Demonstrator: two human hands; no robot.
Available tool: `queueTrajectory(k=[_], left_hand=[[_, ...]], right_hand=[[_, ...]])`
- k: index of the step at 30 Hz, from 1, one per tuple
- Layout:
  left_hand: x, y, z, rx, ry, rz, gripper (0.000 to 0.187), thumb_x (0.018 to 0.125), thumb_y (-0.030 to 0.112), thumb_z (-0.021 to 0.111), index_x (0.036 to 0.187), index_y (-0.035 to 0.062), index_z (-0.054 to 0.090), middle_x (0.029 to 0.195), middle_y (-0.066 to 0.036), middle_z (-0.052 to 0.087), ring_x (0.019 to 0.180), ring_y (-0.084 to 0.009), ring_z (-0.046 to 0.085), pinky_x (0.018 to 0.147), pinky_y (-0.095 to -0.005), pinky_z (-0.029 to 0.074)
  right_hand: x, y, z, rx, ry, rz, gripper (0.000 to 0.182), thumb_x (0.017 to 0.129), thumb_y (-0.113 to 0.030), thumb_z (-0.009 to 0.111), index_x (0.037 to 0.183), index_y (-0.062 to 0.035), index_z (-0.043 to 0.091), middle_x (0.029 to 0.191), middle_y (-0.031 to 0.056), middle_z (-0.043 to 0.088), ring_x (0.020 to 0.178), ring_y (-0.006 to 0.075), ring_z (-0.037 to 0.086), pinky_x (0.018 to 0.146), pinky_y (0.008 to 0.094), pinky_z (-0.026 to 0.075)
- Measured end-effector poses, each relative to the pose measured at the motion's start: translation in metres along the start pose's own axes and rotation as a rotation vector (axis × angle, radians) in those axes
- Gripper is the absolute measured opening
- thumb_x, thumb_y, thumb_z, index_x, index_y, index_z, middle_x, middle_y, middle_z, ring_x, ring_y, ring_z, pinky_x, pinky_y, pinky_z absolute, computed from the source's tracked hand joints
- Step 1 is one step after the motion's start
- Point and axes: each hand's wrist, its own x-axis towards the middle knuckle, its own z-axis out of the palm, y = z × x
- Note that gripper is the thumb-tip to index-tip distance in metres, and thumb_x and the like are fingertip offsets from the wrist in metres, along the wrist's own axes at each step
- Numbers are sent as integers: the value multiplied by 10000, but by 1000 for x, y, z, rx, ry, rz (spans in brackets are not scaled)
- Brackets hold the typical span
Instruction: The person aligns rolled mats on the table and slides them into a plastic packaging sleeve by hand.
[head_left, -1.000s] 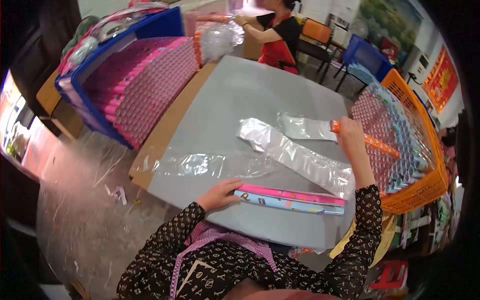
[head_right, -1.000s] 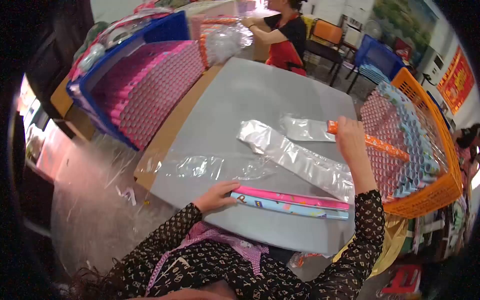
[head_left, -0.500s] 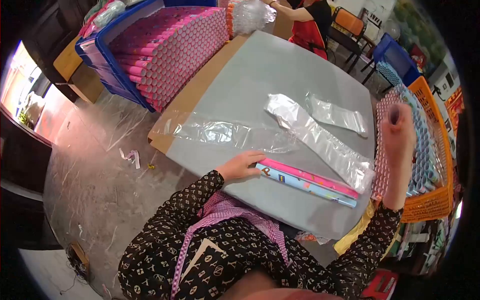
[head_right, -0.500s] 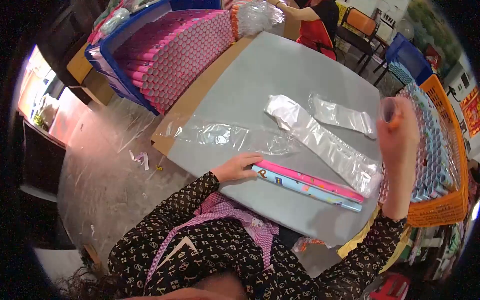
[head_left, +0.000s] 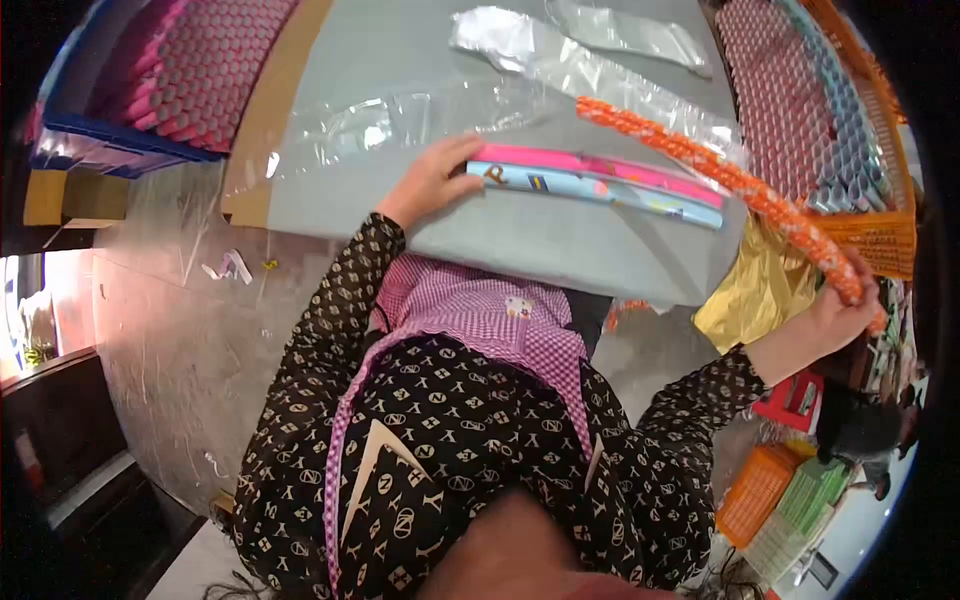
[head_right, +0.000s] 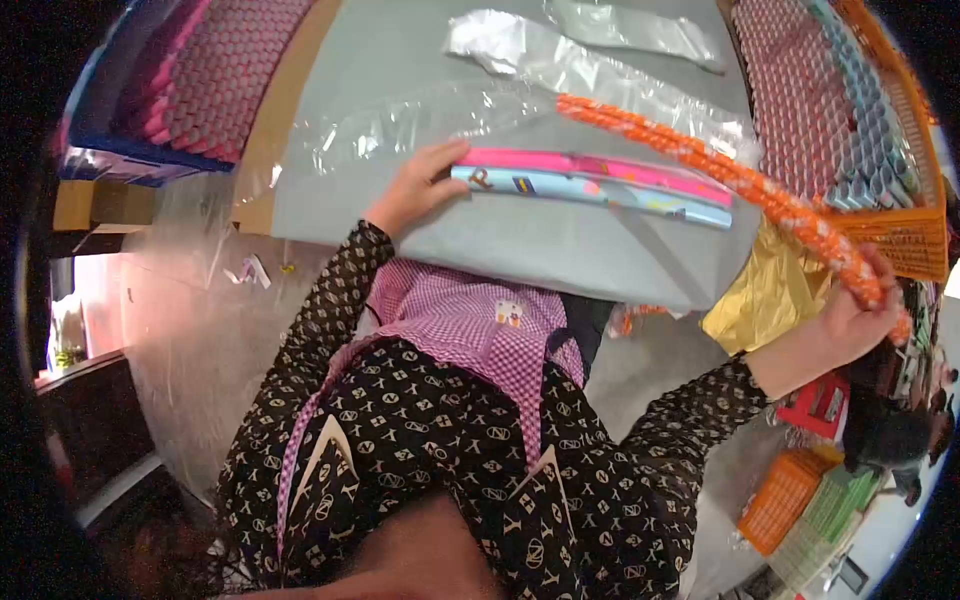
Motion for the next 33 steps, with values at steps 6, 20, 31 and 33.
queueTrajectory(k=[6, 20, 31, 33], left_hand=[[1, -4, -7, 93, -30, 52, 542, 816, 235, 719, 1292, 23, 571, 1342, -184, 547, 1240, -345, 510, 1046, -387, 415], [2, -6, -12, 92, -76, 48, 541, 827, 160, 711, 1335, 66, 552, 1394, -131, 518, 1238, -268, 523, 1001, -337, 456], [5, -6, -15, 149, -115, 74, 548, 854, 189, 686, 1366, 80, 524, 1418, -120, 497, 1250, -266, 512, 1016, -340, 444], [6, -7, -15, 188, -127, 111, 557, 861, 199, 676, 1381, 88, 510, 1425, -123, 488, 1262, -279, 500, 1033, -350, 427]], right_hand=[[-93, 73, -41, -109, 314, 156, 267, 888, -142, 498, 944, 115, 547, 1029, 270, 586, 1083, 372, 535, 1038, 523, 387], [-142, 183, -99, 75, 480, 511, 214, 908, -149, 520, 844, 54, 538, 944, 233, 629, 995, 434, 577, 988, 591, 425], [-135, 213, -103, 87, 401, 562, 243, 940, -134, 486, 991, 100, 533, 932, 248, 619, 998, 435, 575, 976, 591, 439], [-135, 215, -97, 54, 408, 562, 241, 947, -136, 483, 1002, 96, 518, 941, 245, 610, 998, 431, 573, 977, 589, 441]])
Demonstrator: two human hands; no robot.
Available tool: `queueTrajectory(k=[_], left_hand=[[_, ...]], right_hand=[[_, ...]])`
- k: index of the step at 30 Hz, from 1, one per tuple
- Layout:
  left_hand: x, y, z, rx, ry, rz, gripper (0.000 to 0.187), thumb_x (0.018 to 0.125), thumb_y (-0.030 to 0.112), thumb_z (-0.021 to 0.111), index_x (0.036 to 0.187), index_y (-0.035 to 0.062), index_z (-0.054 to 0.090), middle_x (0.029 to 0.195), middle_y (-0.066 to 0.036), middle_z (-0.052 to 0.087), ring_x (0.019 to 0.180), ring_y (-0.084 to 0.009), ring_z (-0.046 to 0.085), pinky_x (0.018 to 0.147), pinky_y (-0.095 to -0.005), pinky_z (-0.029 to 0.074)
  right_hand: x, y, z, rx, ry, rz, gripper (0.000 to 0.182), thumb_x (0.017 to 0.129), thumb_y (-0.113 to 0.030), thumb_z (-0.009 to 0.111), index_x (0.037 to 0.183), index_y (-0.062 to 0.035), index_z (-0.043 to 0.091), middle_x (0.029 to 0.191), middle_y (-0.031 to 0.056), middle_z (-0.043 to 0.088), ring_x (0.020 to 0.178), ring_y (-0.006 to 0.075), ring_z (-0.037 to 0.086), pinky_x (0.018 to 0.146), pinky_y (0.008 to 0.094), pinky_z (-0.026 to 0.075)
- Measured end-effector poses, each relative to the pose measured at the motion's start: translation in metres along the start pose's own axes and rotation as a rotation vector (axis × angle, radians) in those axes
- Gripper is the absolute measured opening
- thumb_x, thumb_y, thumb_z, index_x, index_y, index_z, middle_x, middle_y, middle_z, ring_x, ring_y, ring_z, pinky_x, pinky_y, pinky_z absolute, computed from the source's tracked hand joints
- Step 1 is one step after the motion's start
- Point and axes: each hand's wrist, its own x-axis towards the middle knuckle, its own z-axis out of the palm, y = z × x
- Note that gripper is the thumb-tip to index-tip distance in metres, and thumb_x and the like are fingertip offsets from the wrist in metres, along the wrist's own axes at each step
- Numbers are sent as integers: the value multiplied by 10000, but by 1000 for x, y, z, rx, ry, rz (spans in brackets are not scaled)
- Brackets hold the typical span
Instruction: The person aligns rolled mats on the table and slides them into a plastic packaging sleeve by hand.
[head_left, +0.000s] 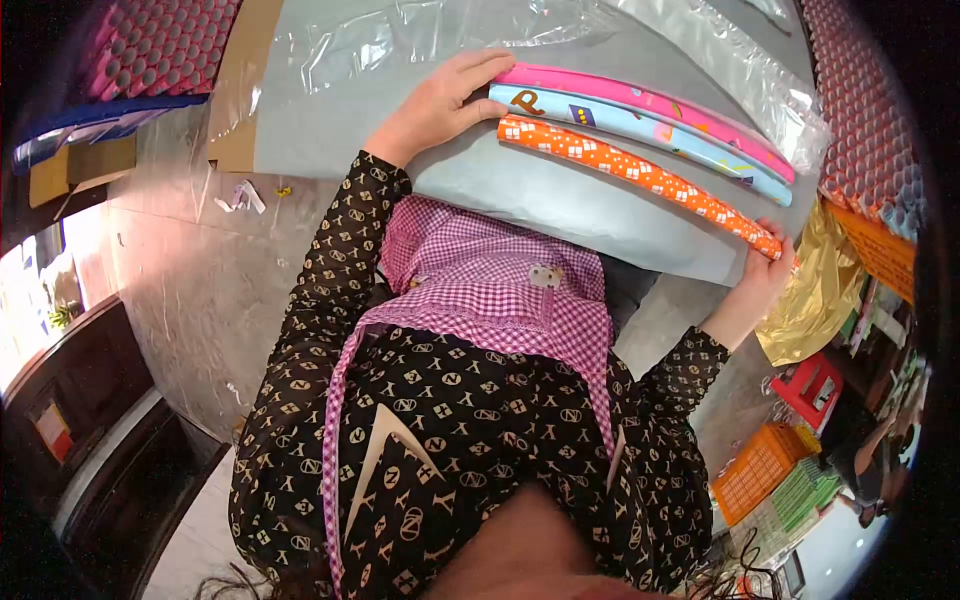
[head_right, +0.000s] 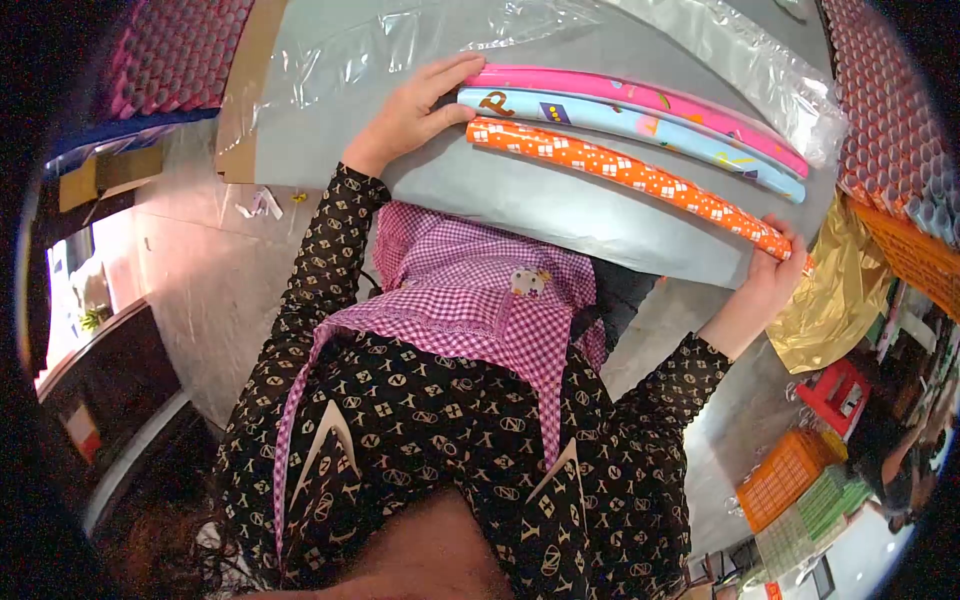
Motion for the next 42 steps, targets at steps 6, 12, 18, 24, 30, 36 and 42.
queueTrajectory(k=[6, 12, 18, 24, 30, 36, 42], left_hand=[[0, 1, -1, 37, -10, 44, 539, 891, 195, 636, 1398, 85, 489, 1424, -135, 485, 1287, -306, 470, 1072, -365, 382], [-3, 0, 0, 68, -11, 70, 495, 940, 189, 563, 1408, 61, 466, 1430, -150, 473, 1300, -310, 453, 1088, -376, 358], [-3, 2, -4, 76, -28, 114, 700, 892, 424, 623, 1432, 31, 413, 1443, -181, 442, 1310, -348, 428, 1097, -399, 343], [-2, 23, -9, 119, -42, 112, 1014, 617, 510, 826, 1388, -13, 426, 1408, -219, 454, 1273, -392, 455, 1069, -430, 380], [-3, 32, -6, 183, -37, 110, 972, 672, 508, 792, 1392, -27, 418, 1412, -217, 449, 1276, -395, 451, 1067, -440, 373], [-5, 30, -3, 227, -49, 83, 917, 744, 526, 726, 1409, -19, 407, 1439, -197, 432, 1273, -388, 448, 1061, -433, 368], [-6, 23, 2, 287, -33, 115, 895, 765, 526, 697, 1414, -15, 403, 1454, -180, 419, 1256, -368, 458, 1049, -423, 374]], right_hand=[[-16, 12, 27, -148, -28, -106, 263, 964, -161, 481, 1028, 94, 484, 993, 224, 585, 1039, 409, 559, 985, 574, 448], [8, 10, 28, -72, 11, 24, 268, 974, -159, 466, 1029, 103, 475, 985, 219, 582, 1030, 394, 563, 1002, 556, 455], [11, 12, 45, -73, 84, 13, 248, 980, -156, 470, 1040, 85, 465, 987, 229, 572, 1005, 388, 571, 986, 560, 476], [-3, 21, 64, -45, 111, 12, 204, 979, -116, 484, 1051, 71, 444, 1026, 241, 548, 1007, 380, 566, 983, 549, 492], [-45, 14, 110, 27, 216, 35, 141, 908, -97, 623, 943, -19, 512, 961, 209, 582, 956, 354, 582, 970, 551, 486], [-31, 10, 98, 16, 264, 195, 215, 908, -178, 675, 1056, -55, 581, 999, 131, 642, 945, 318, 633, 895, 526, 508], [-30, -5, 88, -387, 103, 320, 417, 920, -444, 630, 1126, -84, 588, 1061, 136, 659, 983, 308, 643, 838, 495, 507]])
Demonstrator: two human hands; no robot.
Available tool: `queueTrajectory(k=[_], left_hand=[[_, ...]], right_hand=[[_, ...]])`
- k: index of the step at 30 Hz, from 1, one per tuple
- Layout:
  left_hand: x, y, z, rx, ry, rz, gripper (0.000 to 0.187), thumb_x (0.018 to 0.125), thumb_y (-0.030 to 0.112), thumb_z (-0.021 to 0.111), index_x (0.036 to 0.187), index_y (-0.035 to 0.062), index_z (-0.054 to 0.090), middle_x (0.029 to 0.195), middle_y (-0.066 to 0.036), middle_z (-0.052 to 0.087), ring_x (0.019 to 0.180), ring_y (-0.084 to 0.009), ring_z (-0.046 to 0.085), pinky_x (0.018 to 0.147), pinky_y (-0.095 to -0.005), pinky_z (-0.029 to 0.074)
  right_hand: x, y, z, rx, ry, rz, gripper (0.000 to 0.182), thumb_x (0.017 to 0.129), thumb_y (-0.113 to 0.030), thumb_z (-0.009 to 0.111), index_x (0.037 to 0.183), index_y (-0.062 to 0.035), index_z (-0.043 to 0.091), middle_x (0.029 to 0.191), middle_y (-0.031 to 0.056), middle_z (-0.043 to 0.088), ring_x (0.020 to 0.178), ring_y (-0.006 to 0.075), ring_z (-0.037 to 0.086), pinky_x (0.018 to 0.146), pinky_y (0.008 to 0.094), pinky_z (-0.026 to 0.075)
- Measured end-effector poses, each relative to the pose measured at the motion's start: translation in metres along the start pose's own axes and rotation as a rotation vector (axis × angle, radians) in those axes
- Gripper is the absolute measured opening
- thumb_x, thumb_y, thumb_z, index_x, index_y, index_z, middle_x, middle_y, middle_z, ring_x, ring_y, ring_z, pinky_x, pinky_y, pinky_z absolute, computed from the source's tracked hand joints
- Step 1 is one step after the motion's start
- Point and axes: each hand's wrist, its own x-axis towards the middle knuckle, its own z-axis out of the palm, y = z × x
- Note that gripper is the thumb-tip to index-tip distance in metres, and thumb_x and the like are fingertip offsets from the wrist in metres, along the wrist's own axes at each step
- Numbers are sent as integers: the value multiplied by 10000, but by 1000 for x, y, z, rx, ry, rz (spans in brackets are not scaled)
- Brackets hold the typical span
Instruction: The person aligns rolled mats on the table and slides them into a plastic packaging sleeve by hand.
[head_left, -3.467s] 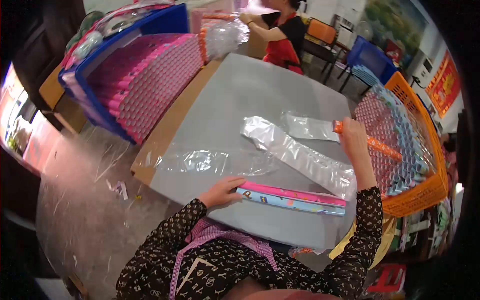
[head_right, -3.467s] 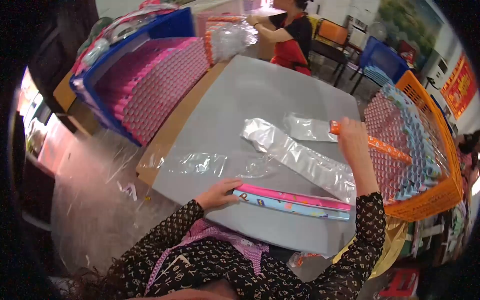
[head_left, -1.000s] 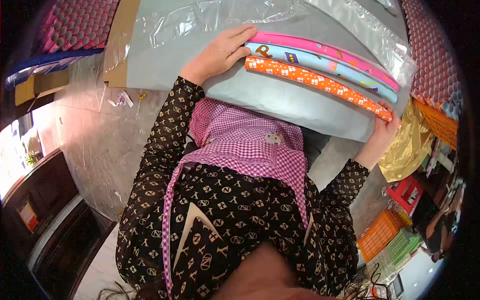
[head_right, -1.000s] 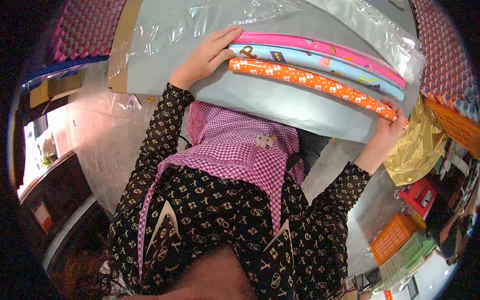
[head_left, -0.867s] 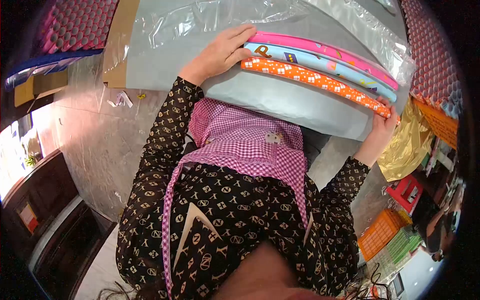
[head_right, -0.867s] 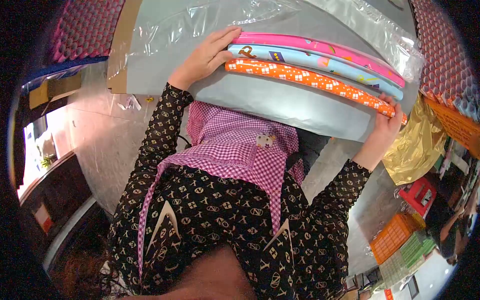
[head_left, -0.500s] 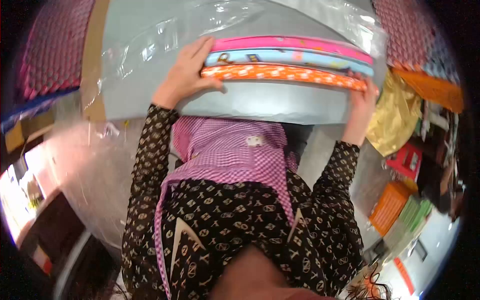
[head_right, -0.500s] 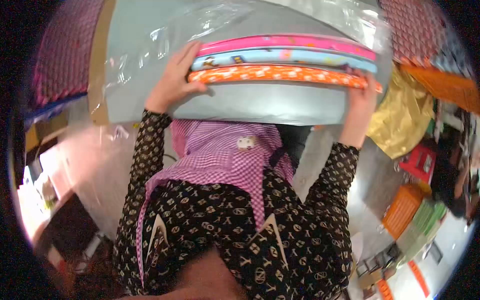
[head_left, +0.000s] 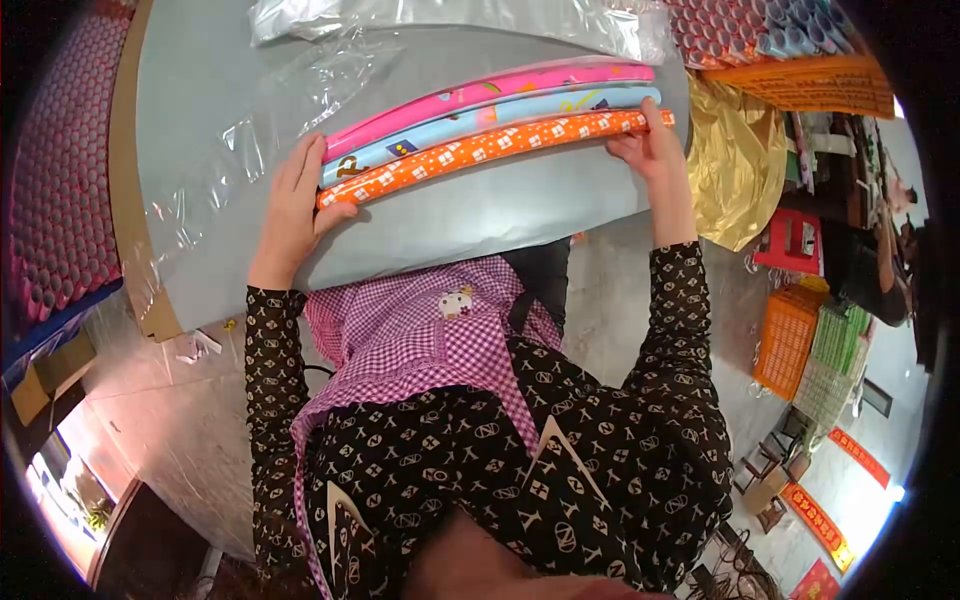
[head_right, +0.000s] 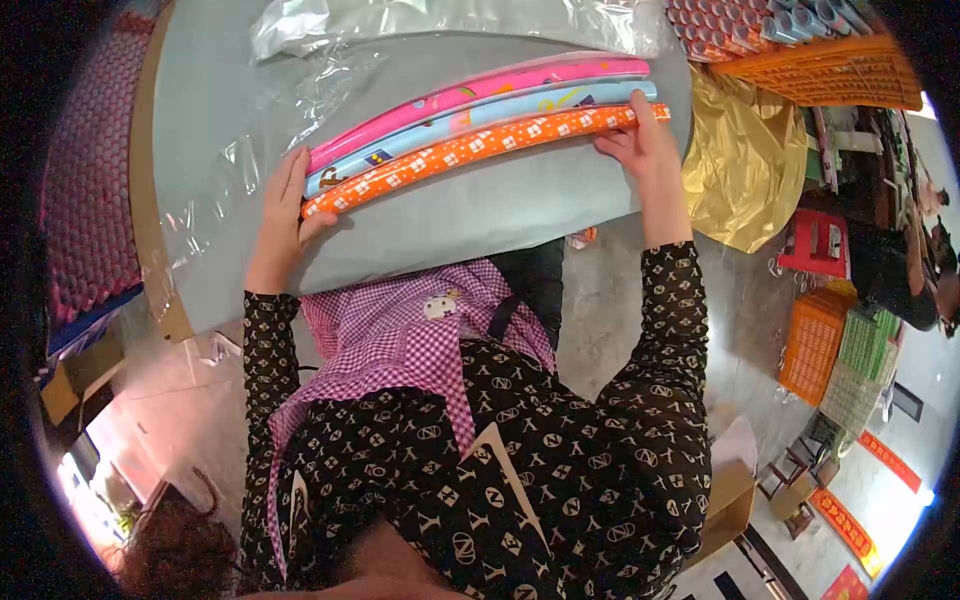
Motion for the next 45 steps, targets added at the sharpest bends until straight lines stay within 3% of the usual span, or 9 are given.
queueTrajectory(k=[8, 15, 21, 23, 27, 29, 30, 33, 45], left_hand=[[1, 0, 0, -4, 20, -4, 871, 767, 509, 703, 1393, -29, 427, 1438, -175, 439, 1228, -370, 476, 1030, -429, 394], [2, 4, -1, 13, 54, 2, 849, 771, 500, 706, 1377, -35, 447, 1412, -185, 466, 1200, -377, 497, 1020, -431, 402], [2, 3, -2, 21, 50, -12, 815, 781, 465, 720, 1367, -34, 453, 1401, -185, 472, 1189, -375, 503, 1013, -429, 409], [2, 5, -3, -20, 51, -31, 797, 780, 449, 727, 1364, -22, 457, 1402, -183, 469, 1194, -373, 499, 1012, -430, 412], [-2, 0, -3, -10, 42, -52, 781, 781, 444, 732, 1357, -9, 462, 1401, -182, 472, 1210, -372, 495, 1025, -435, 407], [-2, 2, -5, -9, 53, -65, 779, 781, 446, 731, 1356, -7, 462, 1395, -182, 479, 1213, -373, 495, 1029, -435, 405], [-2, 1, -4, -25, 60, -54, 778, 782, 448, 730, 1355, -5, 462, 1389, -183, 486, 1217, -375, 495, 1033, -434, 404], [-2, -6, 0, -26, 92, -20, 784, 774, 457, 735, 1355, 5, 466, 1377, -186, 497, 1226, -374, 492, 1038, -430, 403], [-5, -11, 7, -112, 103, -11, 790, 773, 442, 745, 1381, 26, 460, 1412, -180, 469, 1278, -360, 454, 1075, -422, 367]], right_hand=[[-14, -22, -4, -441, -35, 60, 622, 908, -626, 523, 1086, -34, 598, 796, 131, 688, 667, 233, 684, 540, 337, 548], [-24, -22, -11, -605, -8, 27, 641, 910, -638, 508, 993, -7, 587, 761, 126, 678, 592, 218, 653, 504, 317, 522], [-42, -9, -3, -823, -49, -135, 452, 944, -473, 571, 900, -24, 603, 697, 86, 641, 532, 184, 608, 486, 314, 492], [-57, 1, 15, -1144, 32, -521, 321, 913, -321, 656, 955, -5, 621, 683, 57, 627, 578, 160, 620, 503, 306, 478], [-93, 30, 78, -1158, -67, -929, 400, 826, -278, 757, 1090, -9, 623, 851, 91, 667, 788, 224, 660, 670, 349, 500], [-95, 41, 105, -1408, -268, -1562, 683, 718, -326, 816, 1269, -24, 547, 1185, 149, 613, 1124, 323, 573, 941, 427, 442], [-98, 45, 120, -1398, -297, -1569, 683, 718, -326, 816, 1269, -24, 547, 1185, 149, 613, 1124, 323, 573, 941, 427, 442], [-104, 57, 160, -1579, -576, -1475, 1063, 564, -402, 824, 1438, -26, 350, 1490, 158, 366, 1378, 364, 330, 1135, 489, 277], [-75, 60, 208, -1701, -927, -1396, 1238, 452, -512, 838, 1443, 15, 316, 1439, 199, 417, 1380, 355, 341, 1161, 490, 243]])
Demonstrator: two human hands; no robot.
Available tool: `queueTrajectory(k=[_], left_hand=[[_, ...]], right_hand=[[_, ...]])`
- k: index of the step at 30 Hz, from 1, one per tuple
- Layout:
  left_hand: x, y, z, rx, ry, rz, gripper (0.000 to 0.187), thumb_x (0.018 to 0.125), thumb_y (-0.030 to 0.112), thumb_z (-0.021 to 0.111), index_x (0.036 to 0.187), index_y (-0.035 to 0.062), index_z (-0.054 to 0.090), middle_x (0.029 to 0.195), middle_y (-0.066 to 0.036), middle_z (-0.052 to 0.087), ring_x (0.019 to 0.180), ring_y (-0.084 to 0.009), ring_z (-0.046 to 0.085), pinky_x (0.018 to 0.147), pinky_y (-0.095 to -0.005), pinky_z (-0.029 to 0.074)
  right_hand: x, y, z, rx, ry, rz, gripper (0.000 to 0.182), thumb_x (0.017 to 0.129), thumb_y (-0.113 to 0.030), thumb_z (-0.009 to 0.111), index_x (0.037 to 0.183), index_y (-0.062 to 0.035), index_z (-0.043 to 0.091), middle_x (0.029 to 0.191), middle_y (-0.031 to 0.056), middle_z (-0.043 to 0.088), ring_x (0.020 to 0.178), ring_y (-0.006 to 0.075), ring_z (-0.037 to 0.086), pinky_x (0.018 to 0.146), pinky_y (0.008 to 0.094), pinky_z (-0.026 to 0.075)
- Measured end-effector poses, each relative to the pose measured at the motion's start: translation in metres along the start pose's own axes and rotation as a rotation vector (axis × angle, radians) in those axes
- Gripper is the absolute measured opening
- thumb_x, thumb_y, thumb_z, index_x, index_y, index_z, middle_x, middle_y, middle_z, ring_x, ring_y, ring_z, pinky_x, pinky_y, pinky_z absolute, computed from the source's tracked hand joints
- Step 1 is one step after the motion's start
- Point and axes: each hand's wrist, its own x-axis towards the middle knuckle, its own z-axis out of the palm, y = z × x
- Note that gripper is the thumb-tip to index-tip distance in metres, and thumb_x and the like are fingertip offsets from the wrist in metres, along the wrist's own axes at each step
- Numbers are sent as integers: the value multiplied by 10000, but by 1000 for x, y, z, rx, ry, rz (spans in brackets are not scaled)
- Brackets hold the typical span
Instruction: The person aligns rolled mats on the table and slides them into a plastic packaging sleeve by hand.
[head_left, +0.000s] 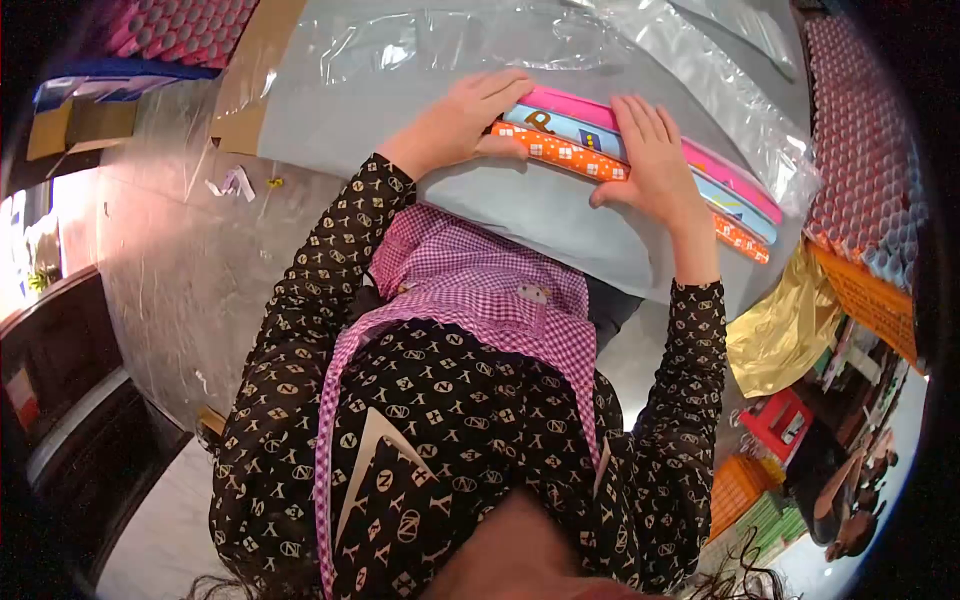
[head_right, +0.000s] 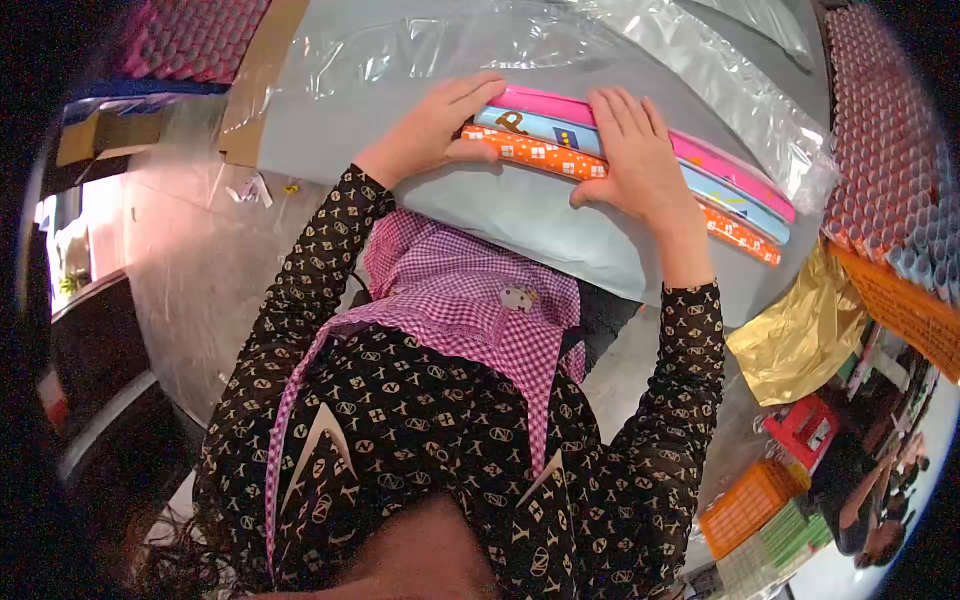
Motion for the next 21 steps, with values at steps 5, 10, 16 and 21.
queueTrajectory(k=[5, 10, 16, 21], left_hand=[[1, 4, -2, 17, 52, 42, 717, 763, 409, 757, 1308, 19, 502, 1359, -162, 501, 1221, -349, 494, 1029, -420, 411], [2, 8, -3, 64, 30, 40, 746, 772, 430, 741, 1331, 17, 471, 1366, -168, 490, 1224, -358, 480, 1032, -433, 395], [-1, 19, 8, 66, 181, -71, 717, 844, 393, 681, 1370, -14, 415, 1386, -201, 455, 1254, -380, 445, 1072, -441, 345], [-5, 25, 24, -475, 488, -281, 613, 1012, 392, 460, 1446, -20, 327, 1443, -201, 404, 1331, -333, 401, 1110, -397, 307]], right_hand=[[0, 4, 6, 39, 16, -8, 1186, 477, -477, 853, 1427, 14, 342, 1392, 194, 453, 1318, 360, 400, 1130, 477, 283], [0, 3, 9, 77, 36, -1, 1090, 513, -407, 862, 1405, -4, 383, 1342, 182, 488, 1257, 357, 450, 1077, 466, 336], [1, 1, 7, 102, 25, 15, 1021, 531, -358, 854, 1386, -19, 411, 1339, 177, 489, 1262, 354, 448, 1063, 456, 354], [1, 0, 5, 112, 30, 15, 1018, 533, -369, 857, 1381, -19, 416, 1342, 181, 488, 1265, 355, 445, 1058, 453, 357]])
